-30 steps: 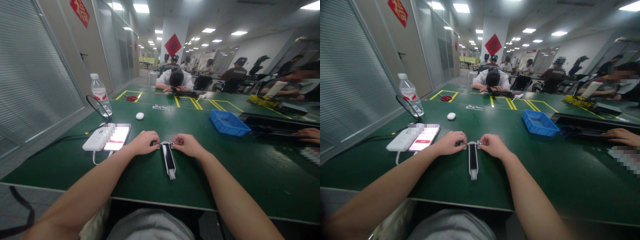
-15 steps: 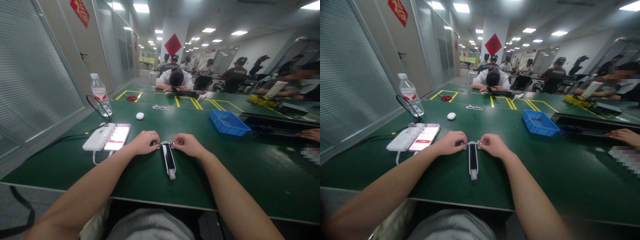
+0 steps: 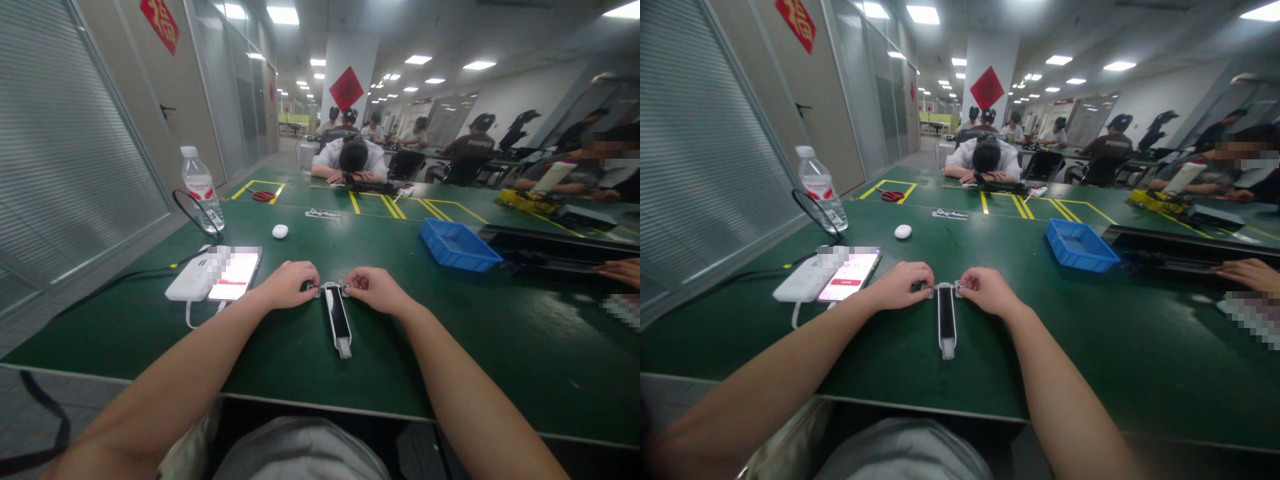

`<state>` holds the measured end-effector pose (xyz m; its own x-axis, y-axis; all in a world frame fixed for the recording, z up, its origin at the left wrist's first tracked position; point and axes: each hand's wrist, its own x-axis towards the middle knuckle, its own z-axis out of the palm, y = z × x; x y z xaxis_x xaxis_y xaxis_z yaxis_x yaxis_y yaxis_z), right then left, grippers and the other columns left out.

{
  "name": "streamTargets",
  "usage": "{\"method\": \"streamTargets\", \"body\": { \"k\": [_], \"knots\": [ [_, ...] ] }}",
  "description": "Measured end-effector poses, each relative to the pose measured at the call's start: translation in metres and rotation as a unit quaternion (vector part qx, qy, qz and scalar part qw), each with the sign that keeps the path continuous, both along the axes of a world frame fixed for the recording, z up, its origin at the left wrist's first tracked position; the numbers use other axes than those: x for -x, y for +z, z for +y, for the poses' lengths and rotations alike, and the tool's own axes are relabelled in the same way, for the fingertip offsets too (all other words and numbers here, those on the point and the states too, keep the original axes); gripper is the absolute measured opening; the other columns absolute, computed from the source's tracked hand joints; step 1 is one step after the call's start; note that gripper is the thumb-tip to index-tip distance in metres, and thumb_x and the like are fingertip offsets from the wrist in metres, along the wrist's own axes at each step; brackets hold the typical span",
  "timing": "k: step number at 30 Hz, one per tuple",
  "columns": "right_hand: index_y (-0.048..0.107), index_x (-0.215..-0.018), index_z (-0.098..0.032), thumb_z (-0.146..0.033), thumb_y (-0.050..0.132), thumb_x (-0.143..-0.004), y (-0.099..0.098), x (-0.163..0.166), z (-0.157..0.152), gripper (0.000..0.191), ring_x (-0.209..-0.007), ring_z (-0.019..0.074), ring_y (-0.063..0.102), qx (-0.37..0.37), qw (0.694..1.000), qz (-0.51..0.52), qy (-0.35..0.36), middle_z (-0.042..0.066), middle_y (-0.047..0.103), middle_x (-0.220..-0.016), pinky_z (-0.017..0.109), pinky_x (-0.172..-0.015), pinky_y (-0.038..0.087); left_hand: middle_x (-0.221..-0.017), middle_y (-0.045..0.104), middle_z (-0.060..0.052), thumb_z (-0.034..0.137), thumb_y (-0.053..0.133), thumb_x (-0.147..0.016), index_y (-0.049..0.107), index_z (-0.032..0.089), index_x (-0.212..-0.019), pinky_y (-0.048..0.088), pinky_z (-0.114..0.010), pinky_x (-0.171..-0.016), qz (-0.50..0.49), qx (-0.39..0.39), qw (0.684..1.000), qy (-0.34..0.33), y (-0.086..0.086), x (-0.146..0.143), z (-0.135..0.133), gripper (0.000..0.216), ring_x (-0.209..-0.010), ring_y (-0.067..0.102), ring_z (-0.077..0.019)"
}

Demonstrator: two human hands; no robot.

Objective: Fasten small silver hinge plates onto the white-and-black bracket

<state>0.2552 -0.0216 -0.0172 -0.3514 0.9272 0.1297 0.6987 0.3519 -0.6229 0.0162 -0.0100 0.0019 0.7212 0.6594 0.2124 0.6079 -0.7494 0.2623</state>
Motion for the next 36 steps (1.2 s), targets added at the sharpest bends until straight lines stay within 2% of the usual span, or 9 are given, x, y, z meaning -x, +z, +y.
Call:
{"method": "streamTargets", "body": {
  "k": [18,23,29,36],
  "knots": [
    [0.072,-0.081,-0.018,-0.029,0.062,-0.078,0.0053,0.0026,-0.0014,0.015,-0.06,0.0118,0.049,-0.024,0.999,-0.035,-0.001,0.001,0.06,-0.069,0.025,-0.058,0.038,-0.094,0.063,-0.003,0.023,0.056,-0.082,0.062,0.018,-0.086,0.041,-0.028,-0.078,-0.002,-0.001,1.0,-0.005,-0.0007,0.0003,0.0008,0.009,-0.091,0.059,-0.0178],
    [0.069,-0.087,-0.017,-0.026,0.062,-0.077,0.0062,0.0029,-0.0022,0.015,-0.058,0.0106,0.049,-0.016,1.0,-0.025,0.001,0.0,0.059,-0.068,0.024,-0.057,0.038,-0.093,0.062,-0.003,0.023,0.056,-0.082,0.062,0.017,-0.086,0.042,-0.028,-0.077,0.002,0.0,1.0,-0.006,-0.0008,0.0002,0.0013,0.009,-0.089,0.059,-0.0175],
    [0.064,-0.08,-0.016,-0.027,0.063,-0.076,0.0049,0.0029,-0.0015,0.011,-0.059,0.0106,0.049,-0.011,1.0,-0.012,-0.011,-0.001,0.058,-0.068,0.023,-0.057,0.038,-0.093,0.062,-0.004,0.023,0.055,-0.082,0.062,0.017,-0.086,0.042,-0.027,-0.078,-0.005,-0.002,1.0,-0.01,-0.0025,0.0004,0.0021,0.009,-0.089,0.058,-0.017],
    [0.067,-0.078,-0.017,-0.028,0.061,-0.078,0.0049,0.0027,-0.0012,0.012,-0.061,0.0114,0.049,-0.029,0.999,-0.03,-0.009,0.0,0.059,-0.069,0.024,-0.059,0.038,-0.093,0.062,-0.003,0.023,0.055,-0.082,0.063,0.018,-0.086,0.042,-0.027,-0.077,-0.002,0.0,1.0,-0.006,-0.0012,0.0002,0.0012,0.01,-0.089,0.058,-0.0171]
  ]
}}
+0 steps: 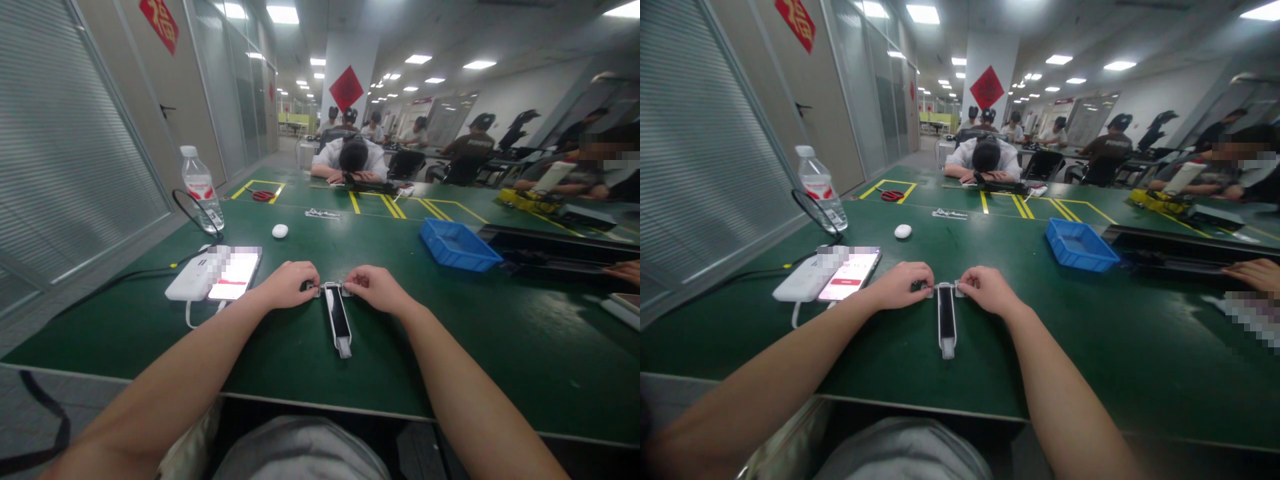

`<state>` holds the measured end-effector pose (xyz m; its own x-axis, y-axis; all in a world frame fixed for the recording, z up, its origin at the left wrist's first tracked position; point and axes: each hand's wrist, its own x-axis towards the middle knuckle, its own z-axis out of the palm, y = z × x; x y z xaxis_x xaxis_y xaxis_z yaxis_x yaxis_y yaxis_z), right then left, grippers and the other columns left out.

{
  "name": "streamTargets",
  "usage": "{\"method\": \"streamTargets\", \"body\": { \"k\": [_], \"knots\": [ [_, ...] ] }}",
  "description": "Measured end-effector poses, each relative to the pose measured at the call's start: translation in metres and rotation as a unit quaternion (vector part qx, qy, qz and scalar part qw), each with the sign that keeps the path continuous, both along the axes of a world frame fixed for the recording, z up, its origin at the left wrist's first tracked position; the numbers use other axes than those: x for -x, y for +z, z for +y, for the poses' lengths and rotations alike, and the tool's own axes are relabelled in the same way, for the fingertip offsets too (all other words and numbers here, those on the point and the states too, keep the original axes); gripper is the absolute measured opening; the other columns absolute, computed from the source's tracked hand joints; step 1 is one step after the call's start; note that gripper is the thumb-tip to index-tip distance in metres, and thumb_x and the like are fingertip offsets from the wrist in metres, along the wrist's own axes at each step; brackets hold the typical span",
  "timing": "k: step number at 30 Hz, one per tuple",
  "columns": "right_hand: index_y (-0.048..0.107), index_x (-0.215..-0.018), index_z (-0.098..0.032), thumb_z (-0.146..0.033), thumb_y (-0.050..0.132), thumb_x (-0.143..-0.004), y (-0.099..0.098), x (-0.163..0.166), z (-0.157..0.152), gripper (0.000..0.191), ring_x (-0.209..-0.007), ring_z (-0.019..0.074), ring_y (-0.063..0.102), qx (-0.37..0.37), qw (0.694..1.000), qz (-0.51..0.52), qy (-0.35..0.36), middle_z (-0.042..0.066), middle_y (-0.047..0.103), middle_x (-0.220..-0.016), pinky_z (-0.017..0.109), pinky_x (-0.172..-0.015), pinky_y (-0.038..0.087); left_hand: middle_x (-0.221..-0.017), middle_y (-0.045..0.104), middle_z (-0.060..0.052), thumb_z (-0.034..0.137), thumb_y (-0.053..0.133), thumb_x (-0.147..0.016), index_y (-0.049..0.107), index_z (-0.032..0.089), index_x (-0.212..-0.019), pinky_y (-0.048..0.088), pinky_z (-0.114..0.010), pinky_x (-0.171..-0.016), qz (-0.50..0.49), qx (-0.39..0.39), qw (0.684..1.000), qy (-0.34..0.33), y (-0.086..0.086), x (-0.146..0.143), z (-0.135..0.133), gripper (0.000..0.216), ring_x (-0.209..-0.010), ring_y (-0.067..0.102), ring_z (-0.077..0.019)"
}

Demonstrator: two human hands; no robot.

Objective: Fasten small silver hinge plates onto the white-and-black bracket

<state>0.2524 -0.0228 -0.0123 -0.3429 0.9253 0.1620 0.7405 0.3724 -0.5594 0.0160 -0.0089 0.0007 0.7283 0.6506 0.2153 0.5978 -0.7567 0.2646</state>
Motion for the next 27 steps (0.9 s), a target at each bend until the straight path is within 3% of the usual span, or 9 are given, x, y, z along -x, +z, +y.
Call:
{"method": "streamTargets", "body": {
  "k": [10,27],
  "knots": [
    [0.066,-0.078,-0.017,-0.03,0.055,-0.082,0.0029,-0.0001,-0.001,0.017,-0.063,0.0128,0.053,-0.024,0.999,-0.002,-0.034,0.002,0.063,-0.071,0.025,-0.06,0.038,-0.094,0.062,-0.003,0.024,0.055,-0.082,0.062,0.018,-0.087,0.043,-0.027,-0.078,-0.005,-0.001,1.0,-0.004,-0.0021,0.0005,0.0015,0.01,-0.089,0.058,-0.0166],
    [0.069,-0.073,-0.017,-0.037,0.04,-0.091,0.0025,0.0005,0.0001,0.039,-0.069,0.0151,0.057,-0.032,0.999,-0.029,-0.001,0.004,0.065,-0.074,0.026,-0.066,0.038,-0.093,0.062,-0.004,0.023,0.056,-0.082,0.062,0.017,-0.086,0.043,-0.026,-0.077,-0.005,0.001,1.0,-0.005,-0.0016,0.0002,0.0014,0.009,-0.089,0.058,-0.0167]
  ]
}}
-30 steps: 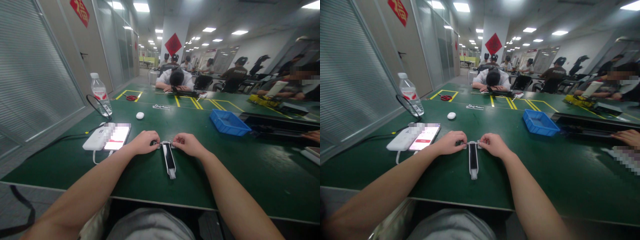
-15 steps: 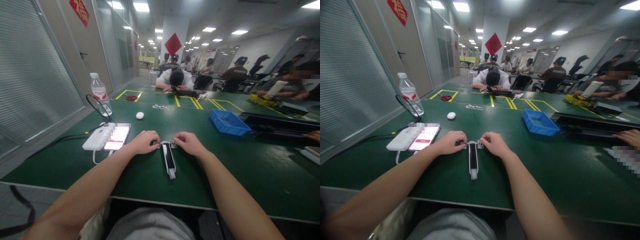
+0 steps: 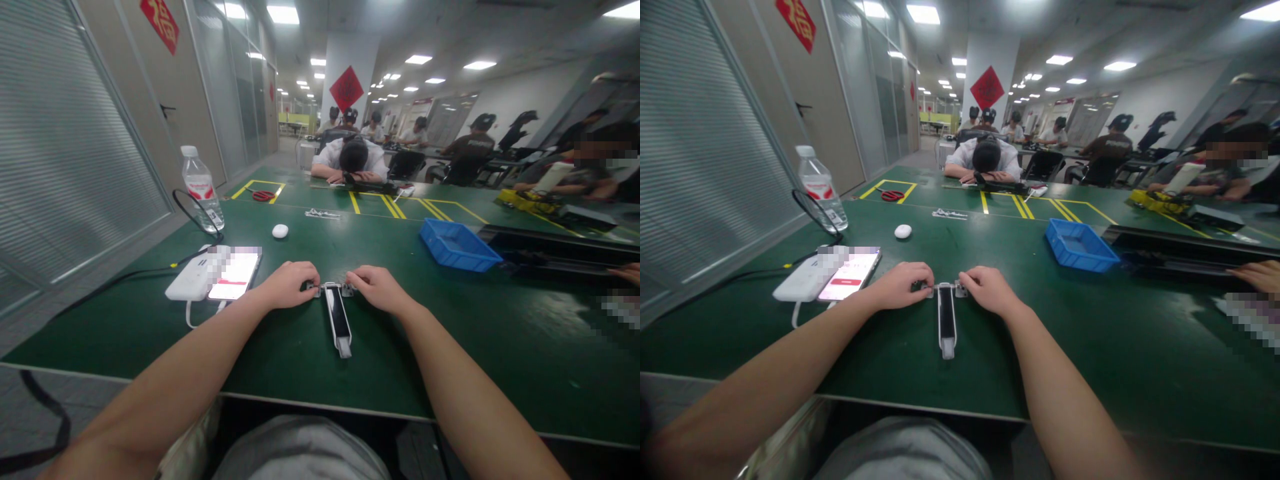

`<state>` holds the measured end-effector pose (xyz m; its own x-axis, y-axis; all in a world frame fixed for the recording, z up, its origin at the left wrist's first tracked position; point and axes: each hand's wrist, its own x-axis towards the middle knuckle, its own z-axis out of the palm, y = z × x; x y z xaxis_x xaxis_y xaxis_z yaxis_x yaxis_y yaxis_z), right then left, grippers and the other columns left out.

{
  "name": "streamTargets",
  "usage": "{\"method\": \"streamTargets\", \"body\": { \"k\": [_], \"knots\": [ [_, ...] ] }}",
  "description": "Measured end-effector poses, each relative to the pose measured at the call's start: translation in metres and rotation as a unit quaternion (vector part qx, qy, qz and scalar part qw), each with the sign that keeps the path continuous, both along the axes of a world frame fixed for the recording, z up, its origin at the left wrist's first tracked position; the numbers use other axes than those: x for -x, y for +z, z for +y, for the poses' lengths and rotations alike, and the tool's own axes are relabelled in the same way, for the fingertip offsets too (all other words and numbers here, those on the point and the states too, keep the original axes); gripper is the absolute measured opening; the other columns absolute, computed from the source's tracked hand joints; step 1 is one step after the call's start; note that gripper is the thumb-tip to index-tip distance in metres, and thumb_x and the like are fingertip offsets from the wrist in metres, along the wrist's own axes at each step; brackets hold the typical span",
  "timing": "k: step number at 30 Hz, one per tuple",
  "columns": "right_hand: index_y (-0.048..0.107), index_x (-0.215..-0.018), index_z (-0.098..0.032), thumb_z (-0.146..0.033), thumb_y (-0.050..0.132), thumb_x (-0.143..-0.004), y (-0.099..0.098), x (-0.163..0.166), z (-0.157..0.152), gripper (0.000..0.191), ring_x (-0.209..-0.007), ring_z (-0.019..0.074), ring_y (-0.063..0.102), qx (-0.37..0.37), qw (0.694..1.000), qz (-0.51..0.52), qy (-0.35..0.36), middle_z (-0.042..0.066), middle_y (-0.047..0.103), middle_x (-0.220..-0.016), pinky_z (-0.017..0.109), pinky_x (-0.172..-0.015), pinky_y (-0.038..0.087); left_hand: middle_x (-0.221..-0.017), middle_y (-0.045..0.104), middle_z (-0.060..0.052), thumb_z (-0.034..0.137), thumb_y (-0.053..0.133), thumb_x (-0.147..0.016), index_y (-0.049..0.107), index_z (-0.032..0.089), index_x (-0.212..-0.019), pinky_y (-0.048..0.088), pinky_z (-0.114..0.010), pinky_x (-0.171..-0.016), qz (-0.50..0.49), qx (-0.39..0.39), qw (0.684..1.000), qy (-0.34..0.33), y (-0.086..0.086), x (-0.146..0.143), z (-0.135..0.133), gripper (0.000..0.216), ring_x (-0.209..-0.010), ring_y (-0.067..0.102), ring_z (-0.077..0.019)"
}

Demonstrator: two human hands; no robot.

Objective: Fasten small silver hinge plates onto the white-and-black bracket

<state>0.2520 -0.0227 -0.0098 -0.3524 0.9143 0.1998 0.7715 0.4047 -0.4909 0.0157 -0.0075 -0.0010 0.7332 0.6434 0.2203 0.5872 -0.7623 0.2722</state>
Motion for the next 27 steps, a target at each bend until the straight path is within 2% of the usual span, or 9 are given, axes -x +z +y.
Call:
{"method": "streamTargets", "body": {
  "k": [11,27],
  "knots": [
    [0.068,-0.074,-0.018,-0.039,0.039,-0.092,0.0008,-0.0006,-0.0008,0.04,-0.069,0.0158,0.058,-0.013,1.0,0.006,-0.008,0.004,0.066,-0.074,0.026,-0.065,0.039,-0.093,0.062,-0.004,0.023,0.055,-0.082,0.062,0.017,-0.085,0.043,-0.027,-0.077,-0.003,0.0,1.0,-0.001,0.0019,-0.001,-0.0009,0.009,-0.088,0.058,-0.0167],
    [0.068,-0.074,-0.017,-0.04,0.039,-0.092,0.0014,0.0005,-0.0012,0.041,-0.068,0.0153,0.057,0.007,1.0,-0.004,0.003,0.004,0.067,-0.074,0.026,-0.063,0.038,-0.093,0.062,-0.003,0.023,0.056,-0.082,0.062,0.018,-0.086,0.042,-0.026,-0.078,0.001,0.002,1.0,0.003,0.0019,-0.0007,-0.0016,0.009,-0.089,0.059,-0.0166]
  ]
}}
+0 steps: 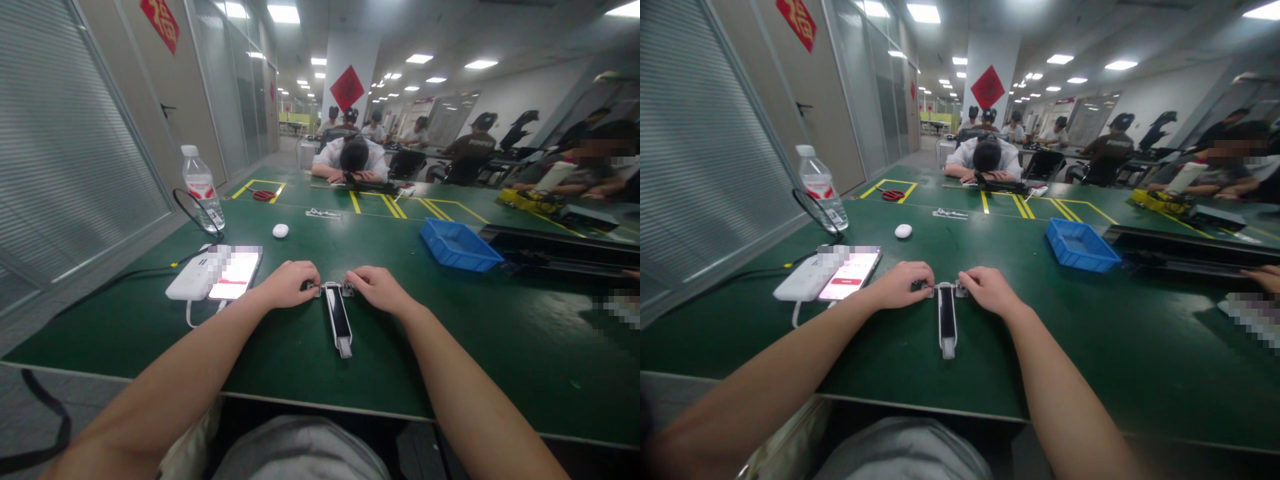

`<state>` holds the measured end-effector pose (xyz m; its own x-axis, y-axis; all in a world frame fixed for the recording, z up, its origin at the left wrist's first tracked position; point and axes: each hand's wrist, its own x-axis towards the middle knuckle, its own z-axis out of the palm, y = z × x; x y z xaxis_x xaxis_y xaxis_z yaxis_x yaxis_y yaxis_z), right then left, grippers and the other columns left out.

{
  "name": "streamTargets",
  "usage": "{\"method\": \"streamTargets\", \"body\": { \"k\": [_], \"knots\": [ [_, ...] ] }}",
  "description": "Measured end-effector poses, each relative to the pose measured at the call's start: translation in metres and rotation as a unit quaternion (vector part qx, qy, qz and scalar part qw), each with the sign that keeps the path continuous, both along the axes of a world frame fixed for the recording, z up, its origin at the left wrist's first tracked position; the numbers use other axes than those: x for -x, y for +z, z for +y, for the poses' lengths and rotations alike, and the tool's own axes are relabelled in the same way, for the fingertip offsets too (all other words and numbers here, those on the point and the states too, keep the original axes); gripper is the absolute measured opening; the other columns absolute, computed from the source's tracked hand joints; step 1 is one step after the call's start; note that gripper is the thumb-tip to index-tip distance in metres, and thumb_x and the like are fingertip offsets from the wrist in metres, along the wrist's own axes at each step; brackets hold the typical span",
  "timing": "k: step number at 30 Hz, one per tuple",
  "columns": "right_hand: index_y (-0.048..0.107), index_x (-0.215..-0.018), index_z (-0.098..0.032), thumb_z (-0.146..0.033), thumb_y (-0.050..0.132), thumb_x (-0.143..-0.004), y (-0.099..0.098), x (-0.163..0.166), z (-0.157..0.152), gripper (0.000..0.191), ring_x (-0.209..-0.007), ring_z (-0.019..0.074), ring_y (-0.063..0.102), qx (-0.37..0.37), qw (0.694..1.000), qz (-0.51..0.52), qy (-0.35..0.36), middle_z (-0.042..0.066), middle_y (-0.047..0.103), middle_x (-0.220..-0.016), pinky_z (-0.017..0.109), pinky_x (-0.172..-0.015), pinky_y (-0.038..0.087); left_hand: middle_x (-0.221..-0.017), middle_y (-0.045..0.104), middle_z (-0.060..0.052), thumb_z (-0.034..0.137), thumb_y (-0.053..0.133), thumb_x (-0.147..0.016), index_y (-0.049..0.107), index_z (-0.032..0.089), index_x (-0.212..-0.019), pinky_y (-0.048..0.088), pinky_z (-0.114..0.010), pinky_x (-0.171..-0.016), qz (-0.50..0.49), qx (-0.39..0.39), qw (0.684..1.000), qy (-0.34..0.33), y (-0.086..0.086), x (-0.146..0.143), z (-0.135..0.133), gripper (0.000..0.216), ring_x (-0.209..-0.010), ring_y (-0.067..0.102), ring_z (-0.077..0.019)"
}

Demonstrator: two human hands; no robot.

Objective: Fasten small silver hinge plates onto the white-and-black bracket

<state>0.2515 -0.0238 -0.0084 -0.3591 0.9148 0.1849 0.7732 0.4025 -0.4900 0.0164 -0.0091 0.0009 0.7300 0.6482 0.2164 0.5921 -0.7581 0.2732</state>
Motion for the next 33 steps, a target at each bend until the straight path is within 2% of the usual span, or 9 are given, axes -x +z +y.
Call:
{"method": "streamTargets", "body": {
  "k": [11,19,28,33],
  "knots": [
    [0.07,-0.081,-0.017,-0.035,0.048,-0.087,0.0,0.0,-0.002,0.029,-0.068,0.0147,0.057,0.013,1.0,0.022,0.006,0.004,0.067,-0.078,0.026,-0.064,0.04,-0.099,0.063,-0.004,0.022,0.055,-0.078,0.063,0.019,-0.089,0.042,-0.03,-0.082,0.0,-0.003,1.0,0.02,0.006,0.005,0.0,0.014,-0.094,0.059,-0.0189],
    [0.07,-0.083,-0.017,-0.034,0.05,-0.086,-0.002,-0.001,0.0,0.026,-0.067,0.0138,0.056,0.015,1.0,0.019,0.007,0.004,0.067,-0.078,0.025,-0.063,0.041,-0.09,0.063,-0.004,0.022,0.055,-0.072,0.065,0.019,-0.086,0.042,-0.032,-0.077,0.071,-0.004,0.994,0.084,0.008,0.012,0.006,0.018,-0.085,0.059,-0.0205],
    [0.073,-0.083,-0.019,-0.032,0.051,-0.085,-0.003,-0.001,0.001,0.025,-0.065,0.0135,0.055,0.009,1.0,0.006,0.013,0.004,0.066,-0.076,0.026,-0.061,0.04,-0.082,0.063,-0.002,0.02,0.053,-0.071,0.065,0.019,-0.083,0.041,-0.026,-0.066,0.068,-0.001,0.994,0.083,0.005,0.013,0.009,0.017,-0.072,0.058,-0.0162],
    [0.072,-0.083,-0.019,-0.028,0.055,-0.082,-0.004,-0.002,0.001,0.02,-0.063,0.0126,0.053,0.01,1.0,0.014,0.012,0.003,0.064,-0.073,0.025,-0.059,0.04,-0.079,0.061,-0.003,0.018,0.052,-0.072,0.065,0.018,-0.083,0.042,-0.025,-0.063,0.034,0.0,0.996,0.078,0.003,0.013,0.011,0.017,-0.068,0.056,-0.0148]
  ]
}}
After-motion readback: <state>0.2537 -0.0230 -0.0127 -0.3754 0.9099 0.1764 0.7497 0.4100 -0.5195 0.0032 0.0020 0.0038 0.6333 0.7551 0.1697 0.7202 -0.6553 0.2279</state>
